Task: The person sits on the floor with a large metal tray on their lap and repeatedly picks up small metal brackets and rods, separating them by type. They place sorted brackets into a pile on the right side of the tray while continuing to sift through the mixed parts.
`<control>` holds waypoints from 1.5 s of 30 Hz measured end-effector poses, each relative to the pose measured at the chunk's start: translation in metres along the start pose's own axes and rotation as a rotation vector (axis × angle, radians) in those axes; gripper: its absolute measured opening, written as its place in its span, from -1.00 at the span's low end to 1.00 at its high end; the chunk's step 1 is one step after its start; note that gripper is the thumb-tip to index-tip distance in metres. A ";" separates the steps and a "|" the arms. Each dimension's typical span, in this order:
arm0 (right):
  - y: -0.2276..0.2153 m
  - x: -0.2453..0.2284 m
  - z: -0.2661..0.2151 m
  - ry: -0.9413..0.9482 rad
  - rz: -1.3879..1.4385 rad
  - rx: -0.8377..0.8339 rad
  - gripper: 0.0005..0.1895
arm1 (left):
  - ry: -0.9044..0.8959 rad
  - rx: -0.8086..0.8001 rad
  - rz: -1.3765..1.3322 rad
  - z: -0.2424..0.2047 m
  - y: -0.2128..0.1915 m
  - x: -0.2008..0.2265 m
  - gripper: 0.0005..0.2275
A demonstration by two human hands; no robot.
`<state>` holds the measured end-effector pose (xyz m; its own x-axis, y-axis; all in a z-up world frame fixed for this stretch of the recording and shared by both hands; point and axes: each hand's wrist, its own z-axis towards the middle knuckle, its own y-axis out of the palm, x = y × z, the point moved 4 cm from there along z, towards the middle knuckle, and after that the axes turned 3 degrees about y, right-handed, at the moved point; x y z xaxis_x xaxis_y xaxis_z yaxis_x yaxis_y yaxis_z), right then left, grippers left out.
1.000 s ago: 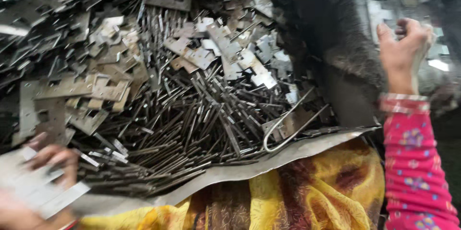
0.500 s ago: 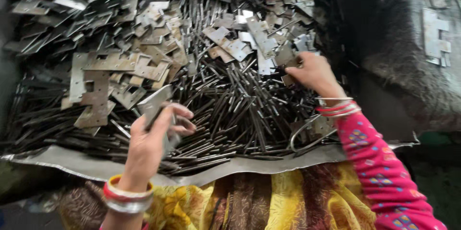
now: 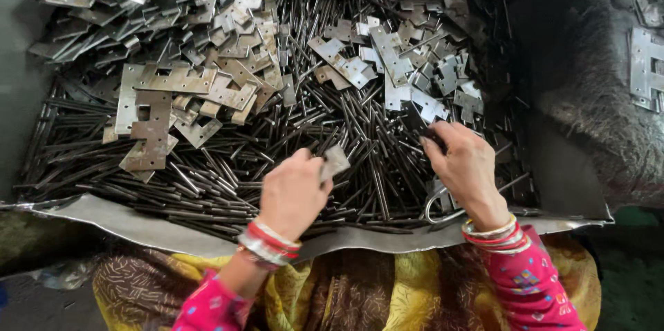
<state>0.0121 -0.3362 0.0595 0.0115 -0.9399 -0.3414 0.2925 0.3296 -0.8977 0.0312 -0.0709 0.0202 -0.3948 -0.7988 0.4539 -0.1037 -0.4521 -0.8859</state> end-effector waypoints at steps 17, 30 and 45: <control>-0.010 -0.002 -0.006 0.174 0.327 0.163 -0.79 | -0.475 0.370 -1.633 -0.020 -0.052 -0.094 -0.83; 0.001 -0.138 -0.023 -0.144 0.544 -0.071 -0.83 | -0.545 0.001 -2.239 -0.018 0.017 -0.012 -0.41; 0.068 -0.073 -0.058 0.456 1.255 -0.554 -0.66 | 0.105 0.460 -0.335 0.008 -0.050 -0.028 -0.61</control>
<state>-0.0246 -0.2400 0.0067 -0.3537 0.0646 -0.9331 -0.0838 0.9914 0.1005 0.0546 -0.0288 0.0522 -0.4999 -0.5495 0.6695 0.1598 -0.8182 -0.5523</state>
